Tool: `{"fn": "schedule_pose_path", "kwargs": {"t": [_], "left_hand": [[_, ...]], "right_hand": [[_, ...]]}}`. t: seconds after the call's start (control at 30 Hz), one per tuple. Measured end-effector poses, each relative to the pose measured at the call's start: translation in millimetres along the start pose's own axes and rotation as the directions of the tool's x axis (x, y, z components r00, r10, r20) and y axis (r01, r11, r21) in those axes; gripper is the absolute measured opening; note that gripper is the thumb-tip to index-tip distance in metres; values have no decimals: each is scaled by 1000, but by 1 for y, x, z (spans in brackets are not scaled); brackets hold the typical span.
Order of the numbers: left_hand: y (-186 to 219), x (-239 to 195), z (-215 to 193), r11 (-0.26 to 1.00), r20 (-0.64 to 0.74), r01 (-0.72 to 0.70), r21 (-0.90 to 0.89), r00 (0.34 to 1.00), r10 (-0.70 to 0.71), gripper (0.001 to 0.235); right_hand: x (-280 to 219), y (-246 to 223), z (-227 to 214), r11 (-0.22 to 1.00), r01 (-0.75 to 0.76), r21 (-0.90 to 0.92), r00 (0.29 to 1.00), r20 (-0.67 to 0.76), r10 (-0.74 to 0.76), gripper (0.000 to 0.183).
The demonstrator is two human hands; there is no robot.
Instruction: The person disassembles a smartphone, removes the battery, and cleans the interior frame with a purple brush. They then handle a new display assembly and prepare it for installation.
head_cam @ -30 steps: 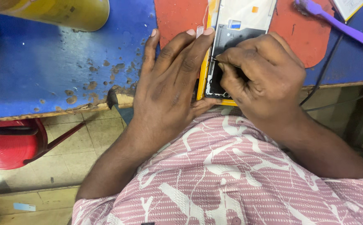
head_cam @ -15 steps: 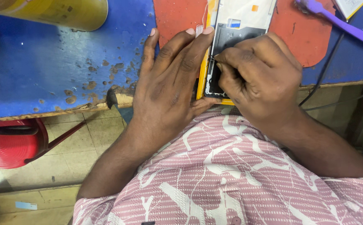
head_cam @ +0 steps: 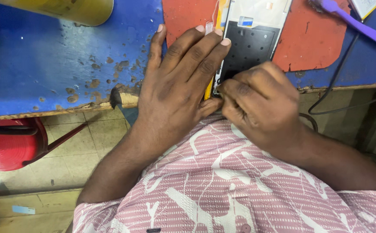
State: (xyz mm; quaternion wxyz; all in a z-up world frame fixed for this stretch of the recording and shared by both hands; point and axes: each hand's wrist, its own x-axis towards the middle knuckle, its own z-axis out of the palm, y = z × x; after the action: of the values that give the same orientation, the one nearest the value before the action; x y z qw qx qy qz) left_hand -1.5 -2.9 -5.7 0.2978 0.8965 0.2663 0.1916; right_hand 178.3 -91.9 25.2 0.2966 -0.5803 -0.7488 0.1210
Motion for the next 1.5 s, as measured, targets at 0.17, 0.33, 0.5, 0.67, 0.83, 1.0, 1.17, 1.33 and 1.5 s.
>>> {"fn": "schedule_pose_path", "kwargs": {"t": [0.17,0.33,0.5,0.67,0.83,1.0,1.17,1.33,1.5], "left_hand": [[1,0,-1,1000,-1,-4,-3,1000,4,83],[0,-1,3,1000,-27,-15,11,1000,15,83],[-1,-2,4,999,-19,-18,32,1000,18,83],[4,4,-2,999,-9,-15,49,1000,15,87],[4,-5,-1,999,-11,-23,47,1000,24,86],[10,-7,-12,995,-30,-42,93,999,45,84],[9,-10,-11,993,-86,-46,112,995,56,76],[22,-17,-11,998,-182,-4,67,983,16,90],[49,-15,-1,998,-331,45,35,943,-31,93]], "right_hand": [[-5,2,2,998,-45,43,998,34,44,22],[-9,10,9,997,-82,5,996,-28,82,15],[-7,4,6,997,-81,15,996,-22,81,16],[5,-6,-5,996,-45,73,998,37,43,23],[-13,1,-8,983,-152,105,988,22,151,18],[-9,15,-21,911,-316,265,910,-188,370,8],[-24,31,-22,885,-401,237,895,-106,434,9],[-43,40,-14,852,-397,342,893,-69,444,9],[-47,38,-6,735,-363,572,909,45,414,15]]}}
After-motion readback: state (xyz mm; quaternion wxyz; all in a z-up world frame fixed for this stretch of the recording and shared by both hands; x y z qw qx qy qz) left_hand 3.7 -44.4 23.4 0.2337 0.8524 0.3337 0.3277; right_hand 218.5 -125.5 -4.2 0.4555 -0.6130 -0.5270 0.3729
